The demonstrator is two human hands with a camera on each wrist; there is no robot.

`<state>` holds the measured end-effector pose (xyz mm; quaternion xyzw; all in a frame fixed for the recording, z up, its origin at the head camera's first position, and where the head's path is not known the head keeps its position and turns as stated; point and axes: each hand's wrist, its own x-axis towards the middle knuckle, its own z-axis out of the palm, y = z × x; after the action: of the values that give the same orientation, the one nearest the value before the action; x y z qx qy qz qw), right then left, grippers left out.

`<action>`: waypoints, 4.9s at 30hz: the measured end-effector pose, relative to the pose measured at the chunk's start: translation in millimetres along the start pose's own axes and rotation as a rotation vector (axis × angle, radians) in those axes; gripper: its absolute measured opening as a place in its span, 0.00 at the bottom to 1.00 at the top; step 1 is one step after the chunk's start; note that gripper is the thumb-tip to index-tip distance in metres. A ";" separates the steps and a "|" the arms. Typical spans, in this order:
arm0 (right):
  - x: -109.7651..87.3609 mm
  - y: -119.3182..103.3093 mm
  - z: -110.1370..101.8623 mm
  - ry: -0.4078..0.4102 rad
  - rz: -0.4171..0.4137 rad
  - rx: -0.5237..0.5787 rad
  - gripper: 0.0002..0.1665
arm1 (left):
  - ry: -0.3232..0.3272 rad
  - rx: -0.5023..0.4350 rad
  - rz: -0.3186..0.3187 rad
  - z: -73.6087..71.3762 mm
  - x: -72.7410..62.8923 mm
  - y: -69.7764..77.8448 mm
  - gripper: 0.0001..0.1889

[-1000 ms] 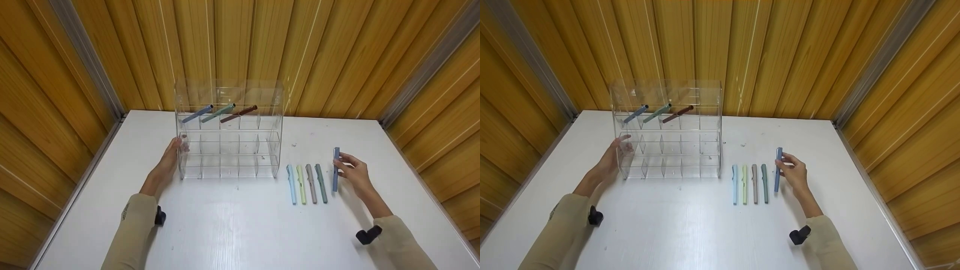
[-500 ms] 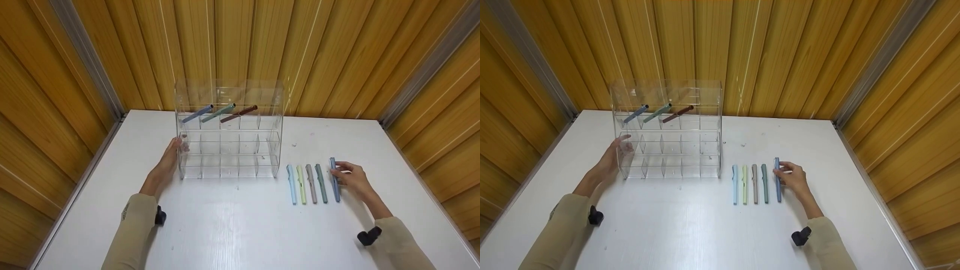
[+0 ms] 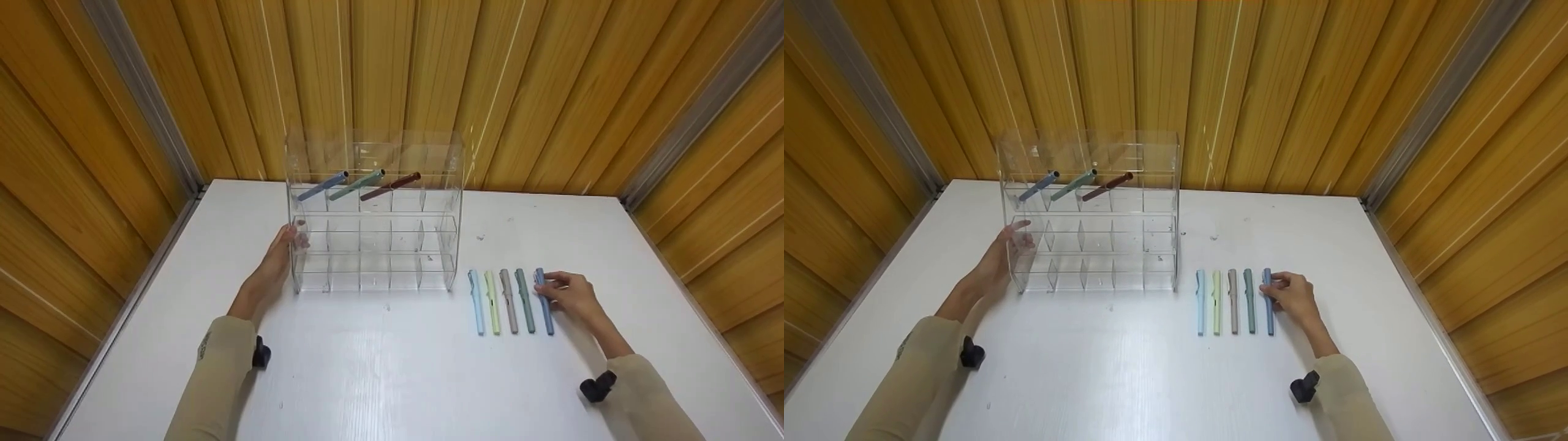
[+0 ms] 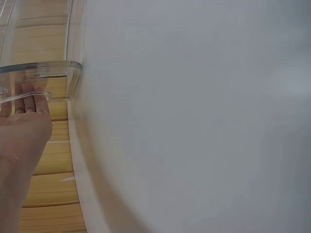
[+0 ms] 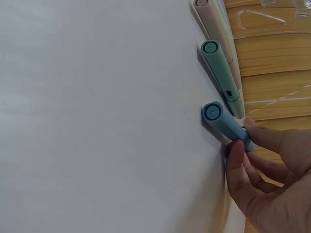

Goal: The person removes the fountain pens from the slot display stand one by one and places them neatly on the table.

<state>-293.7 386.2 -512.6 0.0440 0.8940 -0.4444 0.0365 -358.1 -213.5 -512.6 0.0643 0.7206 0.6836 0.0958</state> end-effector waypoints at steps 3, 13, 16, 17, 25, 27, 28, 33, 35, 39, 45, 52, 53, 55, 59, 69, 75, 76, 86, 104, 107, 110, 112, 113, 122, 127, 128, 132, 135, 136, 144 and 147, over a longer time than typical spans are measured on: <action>-1.0 0.2 1.4 0.005 -0.003 -0.030 0.34 | -0.002 -0.011 -0.007 0.7 -1.2 -1.3 0.41; -1.2 -0.4 5.4 0.014 -0.048 -0.066 0.33 | -0.007 -0.002 -0.009 0.7 -1.9 0.6 0.43; -1.4 0.7 7.8 0.013 -0.049 -0.061 0.33 | -0.013 -0.011 0.003 -0.9 -2.1 3.5 0.42; -1.6 1.1 8.1 0.013 -0.047 -0.059 0.32 | -0.016 -0.009 0.007 -1.6 -1.6 4.4 0.41; -2.5 0.3 6.5 0.016 -0.042 -0.065 0.33 | -0.047 0.038 0.000 -10.5 0.9 11.3 0.39; -1.8 -0.8 6.3 0.011 -0.038 -0.060 0.33 | -0.049 0.039 -0.003 -12.9 -0.1 12.8 0.39; -1.4 -1.3 6.4 0.009 -0.035 -0.058 0.33 | -0.052 0.035 -0.001 -13.9 -0.2 13.7 0.38; -0.6 -3.0 7.3 0.001 -0.021 -0.055 0.33 | -0.056 -0.009 0.023 -15.2 1.1 17.9 0.40; -0.7 -3.4 7.2 0.005 -0.020 -0.059 0.33 | -0.044 -0.034 0.037 -12.9 2.6 21.9 0.43; -0.8 -4.3 5.6 0.003 -0.026 -0.062 0.33 | -0.008 -0.039 0.055 -5.7 6.0 32.2 0.45; -2.8 -4.7 0.2 0.001 -0.006 -0.053 0.34 | 0.051 0.015 0.053 2.4 3.1 36.7 0.42; -6.9 -11.2 -7.8 0.050 -0.064 -0.099 0.29 | 0.104 0.039 0.065 8.0 3.6 36.8 0.41; -7.5 -14.2 -8.6 0.059 -0.091 -0.107 0.28 | 0.109 0.049 0.067 8.7 4.0 36.6 0.41; -8.2 -22.0 -9.1 0.078 -0.150 -0.127 0.25 | 0.110 0.065 0.077 9.6 4.1 36.5 0.41; -8.1 -44.9 -7.7 0.074 -0.247 -0.141 0.21 | 0.109 0.108 0.110 10.8 3.2 38.2 0.42; -7.4 -114.5 16.3 -0.180 -0.285 -0.003 0.26 | 0.138 0.180 0.158 11.6 4.2 36.8 0.41; -1.8 -149.9 37.2 -0.175 -0.378 0.103 0.25 | 0.133 0.182 0.171 10.8 4.5 33.4 0.42; -0.1 -155.7 40.2 -0.168 -0.391 0.120 0.25 | 0.136 0.178 0.177 10.6 4.9 32.9 0.42; 16.9 -199.0 64.6 -0.122 -0.419 0.377 0.26 | 0.114 0.208 0.176 9.4 6.5 31.5 0.45; 33.2 -240.7 105.4 -0.060 -0.484 0.578 0.25 | 0.163 0.209 0.176 13.9 8.5 31.2 0.42; 32.5 -247.0 110.0 -0.069 -0.483 0.607 0.27 | 0.164 0.200 0.171 16.1 9.1 32.4 0.42; 31.2 -252.0 114.9 -0.082 -0.465 0.630 0.28 | 0.162 0.193 0.162 18.5 8.9 32.4 0.42; 30.5 -255.7 118.5 -0.090 -0.446 0.645 0.27 | 0.157 0.196 0.163 19.2 8.2 31.7 0.43; 30.5 -257.5 120.4 -0.094 -0.435 0.654 0.26 | 0.154 0.206 0.158 19.1 7.7 31.1 0.44; 34.1 -267.7 128.6 -0.095 -0.332 0.686 0.19 | 0.110 0.235 0.160 16.2 5.4 27.2 0.47; 35.6 -265.1 128.5 -0.080 -0.311 0.681 0.18 | 0.117 0.231 0.149 17.7 6.0 25.5 0.43; 35.5 -263.9 128.2 -0.075 -0.314 0.680 0.19 | 0.121 0.223 0.153 18.3 6.5 25.4 0.43; 32.5 -258.4 125.0 -0.048 -0.325 0.689 0.19 | 0.132 0.208 0.178 19.9 9.2 25.5 0.44; 29.1 -254.1 119.9 -0.025 -0.343 0.688 0.19 | 0.137 0.219 0.184 20.2 9.8 25.7 0.44; 28.3 -252.7 117.7 -0.019 -0.351 0.684 0.19 | 0.138 0.215 0.187 20.1 10.0 26.1 0.45; 19.9 -244.6 103.7 0.032 -0.417 0.699 0.21 | 0.116 0.210 0.161 17.5 8.3 27.7 0.51; 15.1 -239.6 101.1 0.070 -0.435 0.709 0.19 | 0.113 0.222 0.165 16.3 9.4 26.8 0.49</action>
<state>-332.6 162.2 -385.4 -0.1208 0.6749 -0.7202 -0.1060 -364.6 -193.9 -487.1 0.0951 0.7882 0.6080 -0.0092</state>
